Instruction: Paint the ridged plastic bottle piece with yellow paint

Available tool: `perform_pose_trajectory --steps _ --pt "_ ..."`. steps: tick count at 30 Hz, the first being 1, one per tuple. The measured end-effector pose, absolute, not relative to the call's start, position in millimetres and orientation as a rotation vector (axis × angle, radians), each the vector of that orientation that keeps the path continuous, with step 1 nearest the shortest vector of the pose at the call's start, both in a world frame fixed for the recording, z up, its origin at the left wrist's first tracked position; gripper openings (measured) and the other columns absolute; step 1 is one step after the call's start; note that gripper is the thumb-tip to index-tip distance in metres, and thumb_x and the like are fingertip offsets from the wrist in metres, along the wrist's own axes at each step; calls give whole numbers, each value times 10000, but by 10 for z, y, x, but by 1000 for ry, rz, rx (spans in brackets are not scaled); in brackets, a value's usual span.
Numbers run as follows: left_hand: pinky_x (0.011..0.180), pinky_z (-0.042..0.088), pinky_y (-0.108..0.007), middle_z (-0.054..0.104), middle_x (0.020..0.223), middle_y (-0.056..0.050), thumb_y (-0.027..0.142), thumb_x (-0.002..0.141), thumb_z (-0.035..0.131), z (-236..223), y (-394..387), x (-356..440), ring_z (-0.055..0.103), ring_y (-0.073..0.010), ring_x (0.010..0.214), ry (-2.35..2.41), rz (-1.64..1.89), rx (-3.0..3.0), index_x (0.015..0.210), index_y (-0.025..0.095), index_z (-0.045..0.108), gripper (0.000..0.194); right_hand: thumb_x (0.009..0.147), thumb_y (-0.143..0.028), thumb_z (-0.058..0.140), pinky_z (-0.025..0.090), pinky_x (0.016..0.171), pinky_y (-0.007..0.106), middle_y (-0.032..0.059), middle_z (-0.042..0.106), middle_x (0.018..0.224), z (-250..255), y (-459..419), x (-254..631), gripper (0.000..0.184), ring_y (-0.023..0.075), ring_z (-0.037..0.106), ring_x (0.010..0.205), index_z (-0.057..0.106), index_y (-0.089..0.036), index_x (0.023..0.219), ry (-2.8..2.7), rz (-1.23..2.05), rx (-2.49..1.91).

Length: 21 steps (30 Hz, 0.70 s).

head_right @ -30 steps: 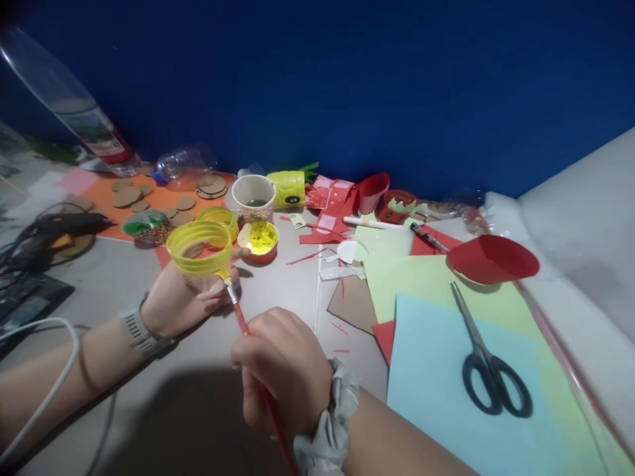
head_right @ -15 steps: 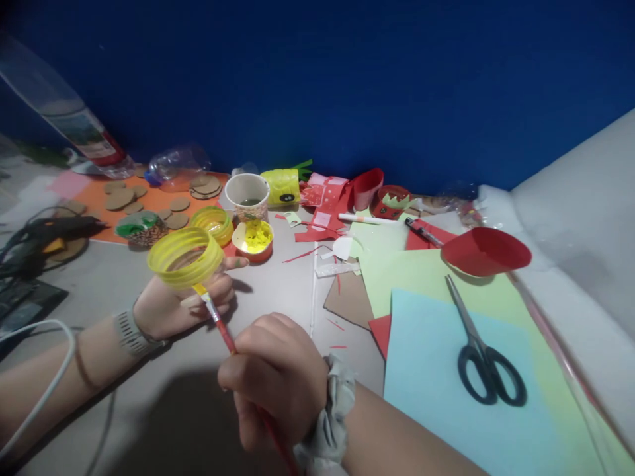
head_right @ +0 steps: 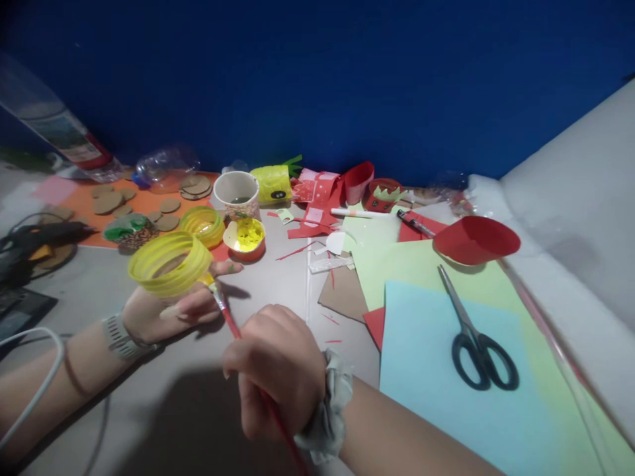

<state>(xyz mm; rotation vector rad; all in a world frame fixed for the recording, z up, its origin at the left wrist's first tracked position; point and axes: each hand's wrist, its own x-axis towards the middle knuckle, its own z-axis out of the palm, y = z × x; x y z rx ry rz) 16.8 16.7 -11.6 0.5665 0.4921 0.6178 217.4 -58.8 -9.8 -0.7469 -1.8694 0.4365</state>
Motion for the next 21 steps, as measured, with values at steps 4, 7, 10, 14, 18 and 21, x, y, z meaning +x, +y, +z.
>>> perform_pose_trajectory --steps 4,7,10,14,18,21 --pt "458 336 -201 422 461 39 343 986 448 -111 172 178 224 -84 397 460 613 608 1092 69 695 385 762 -52 422 364 547 287 -33 427 667 -104 -570 2181 216 138 440 575 474 -240 855 -1849 444 -763" --pt "466 348 -202 454 462 28 333 964 490 -116 171 177 244 -86 404 457 614 576 1085 74 705 358 718 -58 429 358 538 279 -29 431 682 -103 -591 2178 239 139 444 583 478 -242 862 -1868 470 -767" --pt "490 385 -224 482 447 15 311 945 511 -122 166 169 300 -107 415 476 627 533 1132 67 704 363 717 -97 443 334 524 273 -39 423 666 -108 -615 2162 206 129 416 558 483 -242 857 -1841 477 -720" --pt "498 385 -232 486 439 12 288 946 518 -116 161 159 306 -111 415 488 623 542 1140 52 701 356 744 -109 467 341 531 274 -41 450 649 -98 -618 2168 176 134 429 560 484 -249 850 -1865 495 -710" --pt "472 364 -212 433 433 29 287 970 517 -117 166 152 277 -103 414 471 608 587 1140 65 706 338 744 -99 463 317 535 265 -45 461 644 -92 -607 2186 179 126 410 554 493 -248 839 -1869 495 -733" --pt "474 359 -201 402 438 46 337 963 560 -126 174 152 262 -93 417 432 585 614 1151 90 720 349 722 -110 455 300 529 260 -52 440 646 -112 -597 2180 179 119 399 550 490 -243 837 -1850 465 -728"
